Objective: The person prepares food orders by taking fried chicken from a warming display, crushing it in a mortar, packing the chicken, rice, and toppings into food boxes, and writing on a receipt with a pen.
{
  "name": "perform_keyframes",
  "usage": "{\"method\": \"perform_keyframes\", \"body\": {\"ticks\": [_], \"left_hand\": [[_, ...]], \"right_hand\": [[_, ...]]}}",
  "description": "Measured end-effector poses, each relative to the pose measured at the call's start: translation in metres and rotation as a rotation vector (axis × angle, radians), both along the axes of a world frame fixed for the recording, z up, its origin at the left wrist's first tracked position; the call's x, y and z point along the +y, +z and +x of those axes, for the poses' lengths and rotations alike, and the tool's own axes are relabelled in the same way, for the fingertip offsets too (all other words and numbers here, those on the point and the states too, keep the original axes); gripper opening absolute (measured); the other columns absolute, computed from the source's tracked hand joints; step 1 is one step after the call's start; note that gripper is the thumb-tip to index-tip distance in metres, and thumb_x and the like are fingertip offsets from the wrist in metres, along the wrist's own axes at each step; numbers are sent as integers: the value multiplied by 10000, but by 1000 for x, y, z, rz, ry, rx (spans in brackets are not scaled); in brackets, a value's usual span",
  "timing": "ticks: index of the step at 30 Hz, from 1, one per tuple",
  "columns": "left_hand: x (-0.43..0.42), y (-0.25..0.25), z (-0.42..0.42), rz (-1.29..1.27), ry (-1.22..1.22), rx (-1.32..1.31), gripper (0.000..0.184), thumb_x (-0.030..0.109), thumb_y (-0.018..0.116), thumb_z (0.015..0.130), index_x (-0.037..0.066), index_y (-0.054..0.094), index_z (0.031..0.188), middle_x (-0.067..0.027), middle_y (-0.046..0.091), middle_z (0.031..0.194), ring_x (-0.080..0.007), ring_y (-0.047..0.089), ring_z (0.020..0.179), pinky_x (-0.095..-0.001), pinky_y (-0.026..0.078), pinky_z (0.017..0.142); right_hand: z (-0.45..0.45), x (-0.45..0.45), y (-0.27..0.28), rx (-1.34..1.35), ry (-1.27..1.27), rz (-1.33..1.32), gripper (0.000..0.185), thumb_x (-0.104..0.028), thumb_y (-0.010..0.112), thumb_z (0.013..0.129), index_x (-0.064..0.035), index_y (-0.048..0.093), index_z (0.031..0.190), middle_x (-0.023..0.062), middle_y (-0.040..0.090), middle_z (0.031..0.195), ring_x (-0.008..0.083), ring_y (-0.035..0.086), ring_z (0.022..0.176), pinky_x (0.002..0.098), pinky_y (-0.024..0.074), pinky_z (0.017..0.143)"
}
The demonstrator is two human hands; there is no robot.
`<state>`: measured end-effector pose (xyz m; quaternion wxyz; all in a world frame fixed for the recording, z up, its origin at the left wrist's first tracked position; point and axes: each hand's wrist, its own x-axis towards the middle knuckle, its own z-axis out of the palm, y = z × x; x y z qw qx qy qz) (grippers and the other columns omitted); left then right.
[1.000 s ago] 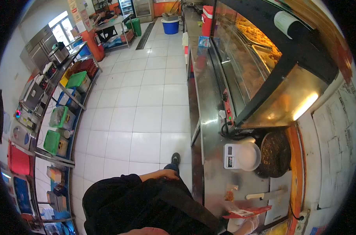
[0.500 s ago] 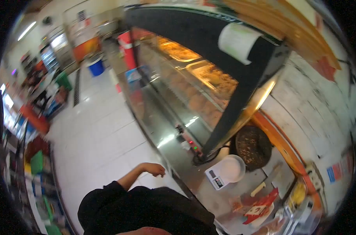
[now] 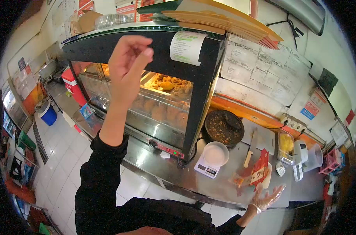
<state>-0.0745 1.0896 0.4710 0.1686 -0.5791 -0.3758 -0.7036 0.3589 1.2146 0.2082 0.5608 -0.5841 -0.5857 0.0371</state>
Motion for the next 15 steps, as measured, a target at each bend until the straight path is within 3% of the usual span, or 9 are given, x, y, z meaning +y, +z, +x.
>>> {"method": "perform_keyframes", "body": {"ticks": [1,4,9,11,12,14,15], "left_hand": [[6,3,-2,0,-9,-4,161,37,634,798,11,583,949,-31,571,813,-85,526,720,-228,431,654],[15,11,-7,-5,338,258,261,65,660,801,32,589,1050,-38,564,897,-76,535,758,-202,438,654],[24,25,-12,-93,252,278,277,83,667,800,26,591,1060,-45,575,913,-80,548,748,-213,438,622],[22,17,-4,80,357,179,270,98,673,802,34,591,1051,-42,576,913,-72,545,746,-211,431,621],[19,3,6,120,342,131,213,79,638,823,28,570,1018,-51,564,875,-79,528,719,-213,426,629],[19,-51,38,164,167,106,164,32,603,785,35,569,945,-51,586,847,-134,548,675,-253,422,596],[16,-81,67,103,58,130,181,39,619,756,37,555,925,-77,583,851,-179,560,708,-286,428,617]], "right_hand": [[5,-6,-3,27,-39,-68,831,-259,732,725,-245,295,1431,59,312,1458,318,433,1214,500,424,880],[20,-20,-19,82,-45,-111,803,-144,703,729,-246,312,1422,70,319,1448,311,448,1190,480,428,851],[36,-36,-13,69,-19,-94,771,-49,667,734,-231,340,1408,77,319,1440,291,449,1181,476,426,825],[42,-33,-15,21,-22,-51,719,-56,671,754,-175,371,1396,78,364,1414,288,471,1152,431,437,859],[45,-27,-22,17,-29,-55,719,-56,671,754,-175,371,1396,78,364,1414,288,471,1152,431,437,859],[45,-10,-45,351,132,23,658,-44,666,760,-113,409,1362,91,389,1382,256,473,1149,365,443,871],[35,-7,-54,351,130,23,658,-44,666,760,-113,409,1362,91,389,1382,256,473,1149,365,443,871]]}}
